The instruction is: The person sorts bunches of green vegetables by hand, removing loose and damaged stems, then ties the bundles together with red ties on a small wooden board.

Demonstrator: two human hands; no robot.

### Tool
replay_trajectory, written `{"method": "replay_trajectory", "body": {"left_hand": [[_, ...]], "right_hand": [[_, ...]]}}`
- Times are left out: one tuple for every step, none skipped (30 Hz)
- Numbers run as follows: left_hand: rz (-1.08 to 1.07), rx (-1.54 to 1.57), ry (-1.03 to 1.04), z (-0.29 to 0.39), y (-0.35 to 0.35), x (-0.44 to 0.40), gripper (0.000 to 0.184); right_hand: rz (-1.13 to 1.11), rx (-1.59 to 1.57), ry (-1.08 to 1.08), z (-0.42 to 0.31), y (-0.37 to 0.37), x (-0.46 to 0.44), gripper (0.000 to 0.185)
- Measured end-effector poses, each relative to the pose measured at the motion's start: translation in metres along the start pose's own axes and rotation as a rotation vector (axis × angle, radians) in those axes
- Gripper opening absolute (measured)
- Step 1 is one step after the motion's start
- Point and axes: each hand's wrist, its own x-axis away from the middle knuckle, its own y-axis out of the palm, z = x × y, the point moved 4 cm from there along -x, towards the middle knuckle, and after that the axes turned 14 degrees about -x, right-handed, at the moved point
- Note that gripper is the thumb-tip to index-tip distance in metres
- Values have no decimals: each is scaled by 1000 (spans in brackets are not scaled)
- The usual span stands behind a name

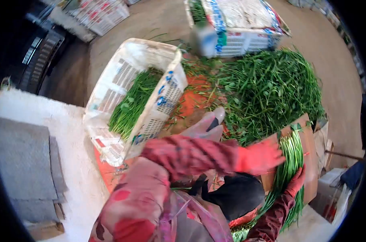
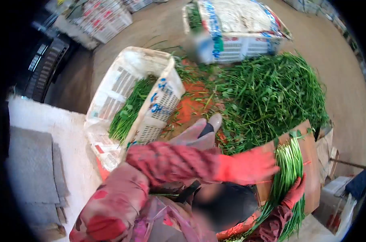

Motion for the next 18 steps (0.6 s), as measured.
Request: {"method": "replay_trajectory", "body": {"left_hand": [[-101, 14, -97, -17, -30, 32, 45], [-196, 36, -195, -29, -59, 68, 47], [-67, -64, -284, -37, -94, 111, 49], [65, -160, -367, -44, -121, 156, 51], [134, -244, -529, -50, -138, 202, 52], [197, -310, -695, -56, -154, 248, 54], [174, -348, -858, -55, -158, 282, 54], [141, -380, -1021, -56, -161, 316, 55], [154, -352, -1020, -60, -156, 348, 56], [161, -331, -1033, -66, -157, 360, 55], [157, -310, -1055, -67, -158, 366, 54], [188, -290, -984, -70, -164, 349, 53], [217, -270, -913, -72, -170, 332, 51], [235, -234, -869, -70, -178, 307, 50], [247, -194, -831, -70, -176, 287, 50], [291, -139, -758, -68, -173, 262, 47], [331, -87, -688, -64, -168, 240, 45], [335, -58, -652, -59, -160, 217, 45]], "right_hand": [[-13, -9, -27, -9, -7, -1, 44], [49, 0, 78, -20, -20, 0, 45], [109, 9, 186, -31, -26, 0, 47], [102, 11, 164, -43, -23, -3, 47], [130, -60, 31, -55, -22, -1, 46], [160, -119, -87, -66, -25, 10, 45], [142, -161, -102, -83, -17, 18, 40], [23, -191, -157, -92, -6, 15, 36], [10, -384, -127, -126, 8, 26, 34], [-96, -398, -133, -154, 18, 33, 32], [-99, -397, -71, -175, 30, 44, 30], [-128, -286, -128, -221, 39, 58, 28], [-200, -227, -140, -239, 46, 68, 27], [-273, -401, -130, -238, 56, 74, 26], [-268, -317, -190, -241, 57, 80, 25], [-233, -221, -208, -247, 53, 87, 23], [-245, -274, -127, -248, 47, 92, 23], [-253, -331, -46, -245, 37, 96, 23]]}}
